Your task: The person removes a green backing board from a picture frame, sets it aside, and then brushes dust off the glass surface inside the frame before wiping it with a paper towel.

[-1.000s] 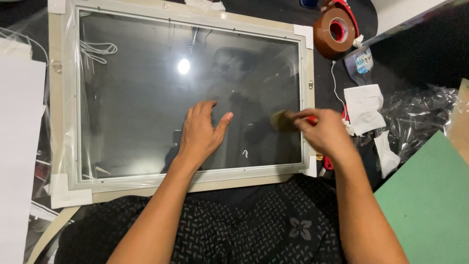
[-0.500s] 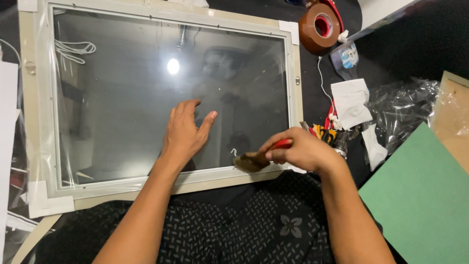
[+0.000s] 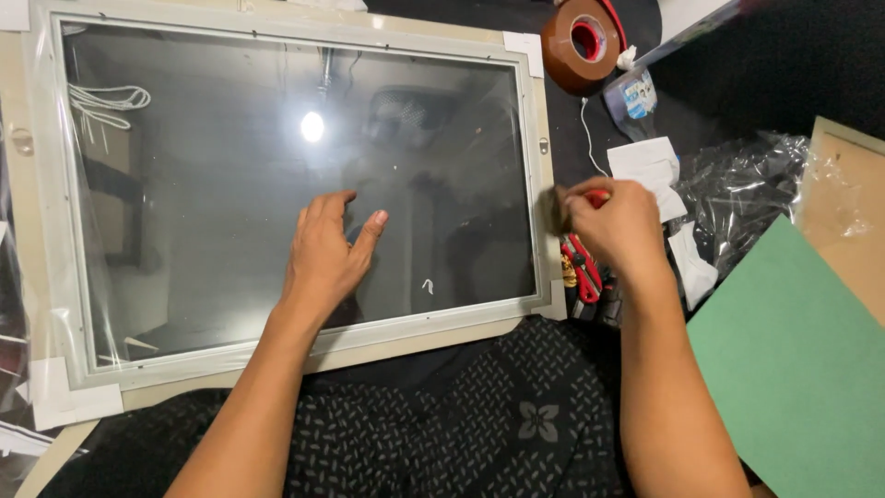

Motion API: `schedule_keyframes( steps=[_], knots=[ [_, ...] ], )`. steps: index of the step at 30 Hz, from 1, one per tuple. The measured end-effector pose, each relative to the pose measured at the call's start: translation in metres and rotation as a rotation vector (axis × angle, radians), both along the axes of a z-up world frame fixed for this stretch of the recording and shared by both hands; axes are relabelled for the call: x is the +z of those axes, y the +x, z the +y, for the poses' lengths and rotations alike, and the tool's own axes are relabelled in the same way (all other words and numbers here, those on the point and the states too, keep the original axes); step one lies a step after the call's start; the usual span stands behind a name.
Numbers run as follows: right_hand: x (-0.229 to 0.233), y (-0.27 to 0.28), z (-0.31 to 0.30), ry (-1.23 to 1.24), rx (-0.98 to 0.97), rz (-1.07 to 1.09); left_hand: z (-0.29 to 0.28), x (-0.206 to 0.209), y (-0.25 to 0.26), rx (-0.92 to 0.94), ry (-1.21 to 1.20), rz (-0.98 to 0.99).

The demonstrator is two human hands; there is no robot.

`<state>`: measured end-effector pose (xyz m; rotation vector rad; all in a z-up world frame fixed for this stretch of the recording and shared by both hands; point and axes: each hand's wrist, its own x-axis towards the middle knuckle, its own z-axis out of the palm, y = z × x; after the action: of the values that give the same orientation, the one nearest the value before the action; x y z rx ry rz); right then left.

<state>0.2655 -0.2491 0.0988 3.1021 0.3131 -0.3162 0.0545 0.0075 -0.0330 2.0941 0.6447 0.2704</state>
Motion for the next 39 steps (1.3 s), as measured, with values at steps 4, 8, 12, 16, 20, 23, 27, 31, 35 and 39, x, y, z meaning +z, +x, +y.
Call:
schedule_keyframes(
  steps=[4,8,12,16,20,23,27,31,35,39],
  knots=[
    [0.001,-0.028,0.029,-0.106,-0.011,0.252,0.004,0.004,0.002,0.004,-0.024,0.043],
    [-0.024,0.008,0.025,0.230,0.024,-0.031,0.000,0.003,0.000,-0.014,-0.053,0.075],
    [-0.009,-0.014,0.032,0.040,0.023,0.060,0.002,0.004,0.000,0.006,-0.051,0.081],
    [-0.029,-0.004,0.031,0.252,0.053,-0.042,-0.003,0.009,-0.001,-0.001,-0.071,0.057],
    [-0.002,-0.012,0.037,0.168,0.012,-0.090,-0.005,0.006,0.002,-0.001,-0.066,0.056],
    [-0.036,-0.004,0.021,0.115,-0.090,0.036,-0.003,0.012,0.001,-0.003,-0.095,0.074],
    [-0.025,-0.001,0.041,0.559,0.050,-0.176,-0.005,0.017,0.002,-0.022,-0.101,0.048],
    [-0.040,0.006,0.029,0.247,-0.038,-0.031,-0.002,0.018,0.005,-0.028,-0.122,0.096],
    [-0.038,-0.010,0.059,0.885,-0.084,-0.058,-0.003,0.018,0.005,-0.058,-0.128,0.124],
    [-0.012,-0.029,0.066,0.903,-0.059,0.075,-0.003,0.027,0.003,-0.089,-0.141,0.133]
  ],
)
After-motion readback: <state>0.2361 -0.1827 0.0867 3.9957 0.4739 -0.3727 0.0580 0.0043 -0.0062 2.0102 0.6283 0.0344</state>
